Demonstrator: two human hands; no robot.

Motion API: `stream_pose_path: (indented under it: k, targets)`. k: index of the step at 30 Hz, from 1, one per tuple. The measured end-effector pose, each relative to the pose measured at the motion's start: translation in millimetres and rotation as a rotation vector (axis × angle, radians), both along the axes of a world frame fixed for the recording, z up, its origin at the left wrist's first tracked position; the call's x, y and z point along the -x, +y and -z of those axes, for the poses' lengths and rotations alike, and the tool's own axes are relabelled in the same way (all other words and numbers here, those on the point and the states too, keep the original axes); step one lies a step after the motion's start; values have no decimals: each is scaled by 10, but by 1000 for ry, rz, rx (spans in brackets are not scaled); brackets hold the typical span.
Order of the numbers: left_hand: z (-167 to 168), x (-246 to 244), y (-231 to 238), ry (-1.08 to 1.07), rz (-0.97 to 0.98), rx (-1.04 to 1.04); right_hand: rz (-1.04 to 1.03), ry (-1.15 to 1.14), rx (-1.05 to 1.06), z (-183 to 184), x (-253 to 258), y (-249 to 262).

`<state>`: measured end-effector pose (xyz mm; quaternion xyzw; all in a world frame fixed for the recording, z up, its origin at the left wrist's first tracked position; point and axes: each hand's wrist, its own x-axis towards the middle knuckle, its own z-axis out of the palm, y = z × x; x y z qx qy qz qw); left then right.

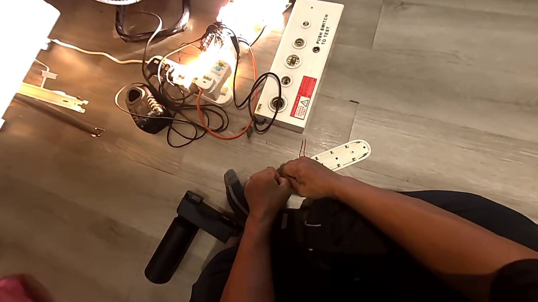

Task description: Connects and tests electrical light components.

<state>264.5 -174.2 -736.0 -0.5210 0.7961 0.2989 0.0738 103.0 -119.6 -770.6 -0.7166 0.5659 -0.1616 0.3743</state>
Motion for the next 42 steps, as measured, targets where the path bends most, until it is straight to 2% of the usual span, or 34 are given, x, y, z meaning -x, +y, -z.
stream_pose_path:
  k: [8, 10, 13, 15, 18, 20, 24, 27, 28, 30, 32, 34, 37, 39, 42]
  targets:
    - [4, 24, 72, -50, 24, 60, -18, 59, -62, -35, -15, 6]
    - [-24, 36, 68, -69, 17, 5, -13, 54, -72, -32, -10, 8]
    - [-48, 35, -7, -56, -28, -192, -15, 56, -75, -15, 1, 19]
    - [18, 4, -75, 46, -91, -295, -10, 28, -50, 4, 20, 17]
    - [174, -62, -111, 314, -237, -395, 31, -48, -52, -26, 28, 23]
    - [161, -63, -131, 417, -348, -495, 54, -87, -45, -55, 30, 11]
    - [89, -70, -139, 489, -466, -627, 78, -94, -64, -67, 53, 28]
    - [12, -261, -264, 713, -635, -707, 171, -63, -124, -80, 270, 61]
    - [-7, -298, -289, 742, -662, -692, 222, -47, -117, -41, 332, 63]
    - [-21, -235, -241, 618, -575, -534, 285, -32, -85, 29, 350, 28]
    - [20, -109, -179, 389, -361, -279, 272, -14, -77, 26, 276, -24]
    - [101, -56, -112, 266, -146, -107, 231, 18, -46, 18, 214, -15]
    - [294, -49, -16, 347, 33, 115, 193, 32, 28, 10, 164, -7]
    - [367, -60, 27, 413, 75, 238, 171, 17, 34, 33, 128, -12]
    - [401, -66, 47, 417, 102, 308, 146, 10, 3, 49, 96, -4]
